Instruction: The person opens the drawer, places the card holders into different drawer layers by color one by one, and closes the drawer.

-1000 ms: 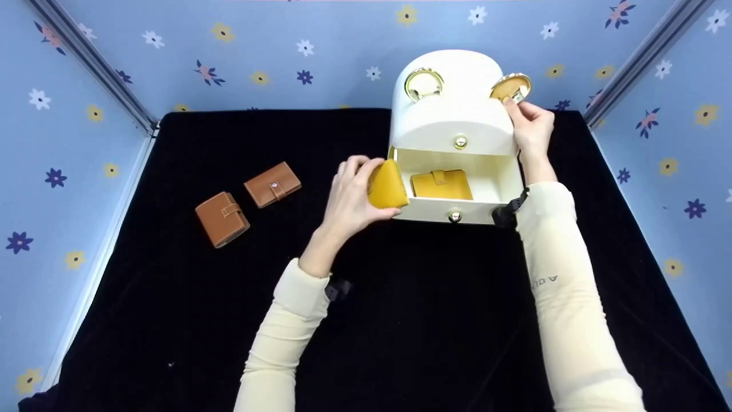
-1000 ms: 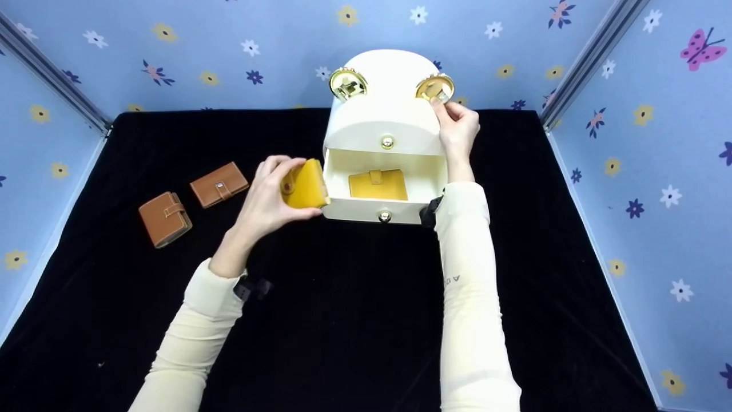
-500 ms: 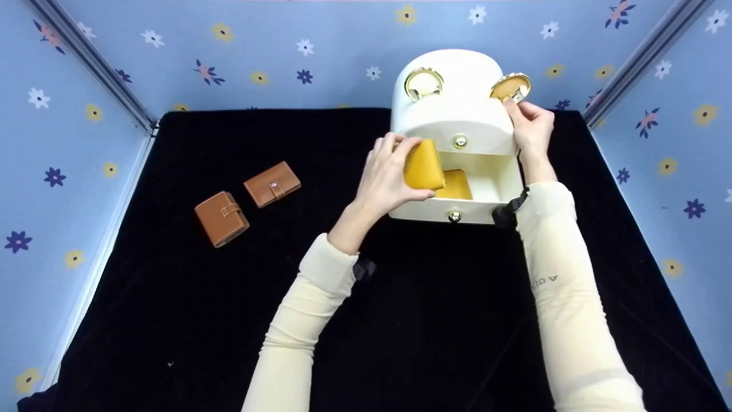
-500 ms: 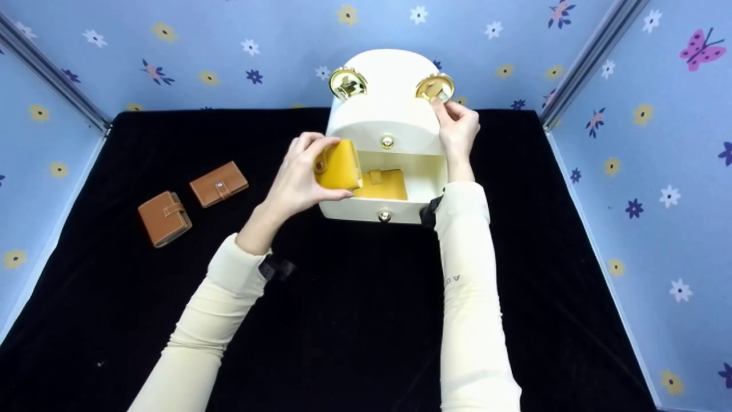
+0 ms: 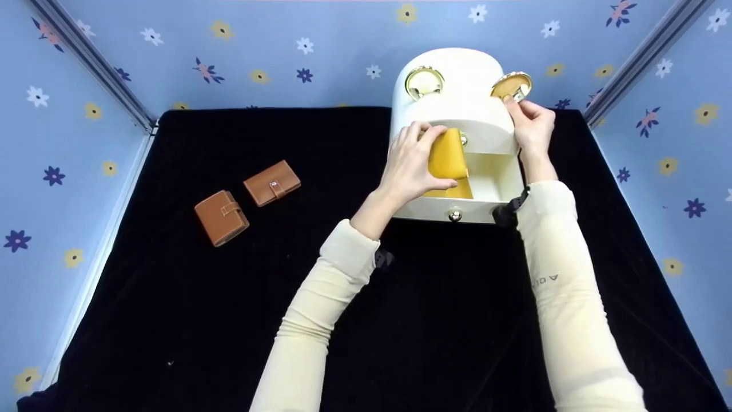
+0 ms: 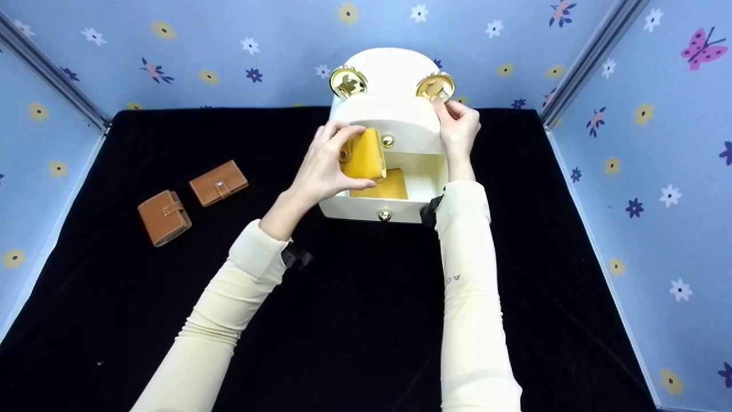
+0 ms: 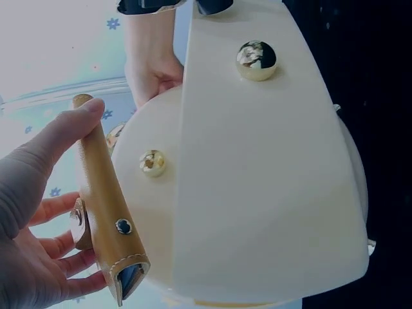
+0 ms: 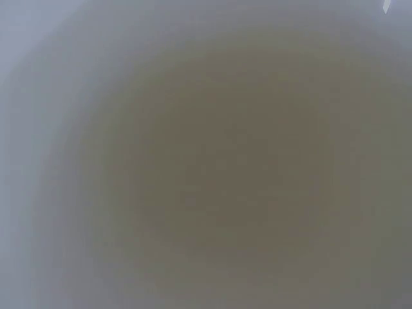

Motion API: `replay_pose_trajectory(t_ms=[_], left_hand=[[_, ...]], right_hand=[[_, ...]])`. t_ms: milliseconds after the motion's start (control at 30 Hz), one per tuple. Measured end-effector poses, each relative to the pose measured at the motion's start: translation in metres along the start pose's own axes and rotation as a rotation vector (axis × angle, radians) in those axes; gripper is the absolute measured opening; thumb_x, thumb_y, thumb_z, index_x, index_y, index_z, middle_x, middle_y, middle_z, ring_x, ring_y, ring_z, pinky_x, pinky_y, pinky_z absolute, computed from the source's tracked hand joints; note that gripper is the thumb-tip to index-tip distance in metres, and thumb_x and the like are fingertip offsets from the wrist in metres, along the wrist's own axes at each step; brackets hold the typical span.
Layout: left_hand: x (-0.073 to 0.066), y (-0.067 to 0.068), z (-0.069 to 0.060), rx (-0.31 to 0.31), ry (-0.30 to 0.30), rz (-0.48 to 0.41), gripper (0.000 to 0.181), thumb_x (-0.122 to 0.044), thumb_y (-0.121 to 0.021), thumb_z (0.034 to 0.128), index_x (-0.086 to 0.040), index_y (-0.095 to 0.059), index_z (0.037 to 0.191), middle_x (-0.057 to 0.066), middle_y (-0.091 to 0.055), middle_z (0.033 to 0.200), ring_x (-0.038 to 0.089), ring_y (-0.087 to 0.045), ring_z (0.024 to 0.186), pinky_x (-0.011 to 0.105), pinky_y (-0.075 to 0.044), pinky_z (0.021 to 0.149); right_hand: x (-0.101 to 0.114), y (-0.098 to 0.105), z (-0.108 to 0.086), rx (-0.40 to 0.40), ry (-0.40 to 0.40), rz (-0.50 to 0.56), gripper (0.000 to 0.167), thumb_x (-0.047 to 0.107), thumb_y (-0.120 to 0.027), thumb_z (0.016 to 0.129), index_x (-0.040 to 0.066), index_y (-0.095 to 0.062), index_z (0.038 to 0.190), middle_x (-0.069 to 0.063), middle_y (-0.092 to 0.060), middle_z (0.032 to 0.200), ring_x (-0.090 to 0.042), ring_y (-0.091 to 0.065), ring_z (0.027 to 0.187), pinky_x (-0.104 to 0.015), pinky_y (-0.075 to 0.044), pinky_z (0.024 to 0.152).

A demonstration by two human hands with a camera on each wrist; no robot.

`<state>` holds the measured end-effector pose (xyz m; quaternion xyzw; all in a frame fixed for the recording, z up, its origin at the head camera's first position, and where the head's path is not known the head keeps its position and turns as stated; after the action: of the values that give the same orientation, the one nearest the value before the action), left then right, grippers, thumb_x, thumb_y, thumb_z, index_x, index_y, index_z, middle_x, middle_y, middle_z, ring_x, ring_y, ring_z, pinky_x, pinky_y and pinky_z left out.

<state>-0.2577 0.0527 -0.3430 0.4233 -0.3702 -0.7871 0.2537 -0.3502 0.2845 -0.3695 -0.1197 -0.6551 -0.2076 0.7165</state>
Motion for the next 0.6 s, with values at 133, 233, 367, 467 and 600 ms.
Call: replay_pose_trajectory(t_ms=[133,233,367,467,600], left_hand=[[0.0,-0.007,0.003,-0.001,-0.007,0.024,0.083,-0.049,-0.077,0.0554,-0.013,-0.047,0.124,0.004,-0.042,0.114,0.02,-0.04,0.102,0.027,-0.026,0.093],[0.0,-0.011,0.005,-0.014,-0.019,0.023,0.083,-0.05,-0.077,0.0554,-0.013,-0.047,0.124,0.004,-0.042,0.114,0.02,-0.039,0.104,0.028,-0.024,0.096],[0.002,-0.018,0.006,-0.018,-0.032,0.003,0.083,-0.048,-0.078,0.0553,-0.013,-0.047,0.124,0.006,-0.042,0.116,0.022,-0.038,0.11,0.028,-0.023,0.098],[0.004,-0.023,0.006,-0.005,-0.032,-0.015,0.085,-0.046,-0.08,0.0544,-0.013,-0.046,0.125,0.007,-0.041,0.118,0.022,-0.037,0.111,0.028,-0.026,0.097],[0.005,-0.028,0.005,0.02,-0.029,-0.026,0.088,-0.046,-0.08,0.0527,-0.012,-0.045,0.126,0.006,-0.04,0.119,0.021,-0.038,0.109,0.026,-0.029,0.094]], right_hand=[[0.0,0.0,0.0,0.003,-0.005,0.005,0.012,0.025,-0.074,0.072,0.013,-0.072,0.071,0.006,-0.061,0.061,-0.005,-0.051,0.053,-0.018,-0.041,0.054],[0.0,0.0,0.0,0.003,-0.019,0.005,0.013,0.026,-0.074,0.072,0.013,-0.072,0.073,0.006,-0.061,0.062,-0.005,-0.052,0.054,-0.018,-0.042,0.055],[0.001,0.0,0.0,0.002,-0.022,0.011,0.014,0.026,-0.074,0.071,0.012,-0.072,0.074,0.006,-0.061,0.062,-0.006,-0.052,0.054,-0.018,-0.042,0.055],[0.001,0.0,0.0,0.005,-0.015,0.015,0.014,0.025,-0.074,0.072,0.012,-0.072,0.074,0.006,-0.061,0.062,-0.006,-0.052,0.054,-0.018,-0.042,0.055],[0.001,0.001,0.0,0.0,-0.007,-0.003,0.013,0.026,-0.074,0.072,0.013,-0.072,0.073,0.007,-0.06,0.061,-0.005,-0.051,0.053,-0.018,-0.041,0.055]])
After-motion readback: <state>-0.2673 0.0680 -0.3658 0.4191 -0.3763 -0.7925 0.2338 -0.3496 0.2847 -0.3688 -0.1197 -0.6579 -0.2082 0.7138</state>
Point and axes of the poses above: each hand's wrist, its own z-axis towards the middle knuckle, its own y-axis out of the back of the hand, x = y × z, the point moved 3 cm from there along z, towards the middle knuckle
